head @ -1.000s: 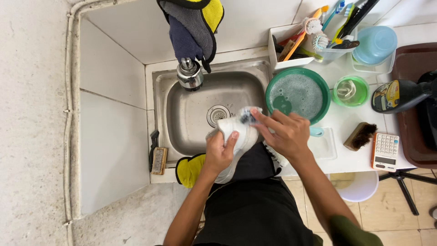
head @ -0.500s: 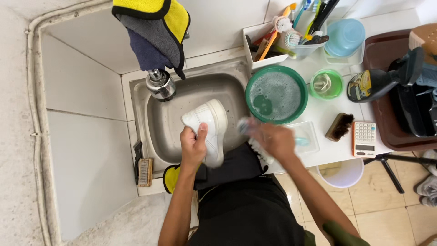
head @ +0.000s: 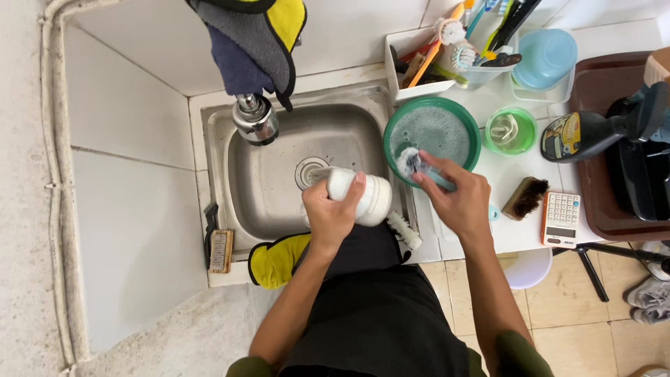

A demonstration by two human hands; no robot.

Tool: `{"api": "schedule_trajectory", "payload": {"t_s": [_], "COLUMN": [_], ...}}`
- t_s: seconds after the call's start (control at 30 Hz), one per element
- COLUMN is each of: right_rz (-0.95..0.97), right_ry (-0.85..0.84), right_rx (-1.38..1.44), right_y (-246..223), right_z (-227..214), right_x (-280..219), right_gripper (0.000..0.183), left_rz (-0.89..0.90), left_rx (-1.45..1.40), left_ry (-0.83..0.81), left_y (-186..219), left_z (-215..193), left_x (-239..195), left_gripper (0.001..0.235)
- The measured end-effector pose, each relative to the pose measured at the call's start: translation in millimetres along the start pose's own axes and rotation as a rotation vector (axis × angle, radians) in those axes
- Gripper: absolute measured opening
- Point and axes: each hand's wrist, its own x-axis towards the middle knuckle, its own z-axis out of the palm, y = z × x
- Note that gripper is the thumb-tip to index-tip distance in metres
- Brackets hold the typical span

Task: The person scrubs a white sneaker in a sink using a brush and soapy water, then wipes the shoe with a yellow cloth. The person repeats the scrubbing and wiping process on different parts of the shoe.

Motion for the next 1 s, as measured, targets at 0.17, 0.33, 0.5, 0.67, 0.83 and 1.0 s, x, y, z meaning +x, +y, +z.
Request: {"api": "schedule_trajectory", "payload": {"t_s": [0.17,0.33,0.5,0.67,0.83,1.0], "right_rz": [-0.461,-0.698,-0.927,-0.980,-0.909,-0.952], "right_ry": [0.043,0.259,0.197,0.203,0.177,0.225], "right_rx": [-0.049,-0.338,-0.307,-0.156,-0.081,-0.095], "right_y": [-59,-60,-72,-58,-51,-37], "right_z": [-11,3,-4,30,27,34], "right_x": [-28,-29,-15,-31,-29,-32], "right_gripper": [0.020,0.021,0.015,0.018,0.016,0.021], "left_rz": [-0.035,-0.094,-0.182,-0.241,-0.278,-0.142], "left_rx": [0.084,0.074,-0.018,-0.076,-0.127,-0.142], "left_ry": [0.088,0.128,0.194,0.295,0.369,0.257], "left_y": [-4,11,-26,-23,-52,-45], "left_z": [-1,-7,-25,-36,-50,-59], "left_x": [5,4,-4,-8,-17,-22], "left_gripper": [0.059,0.054,0.050,0.046,0.032,0.044]}}
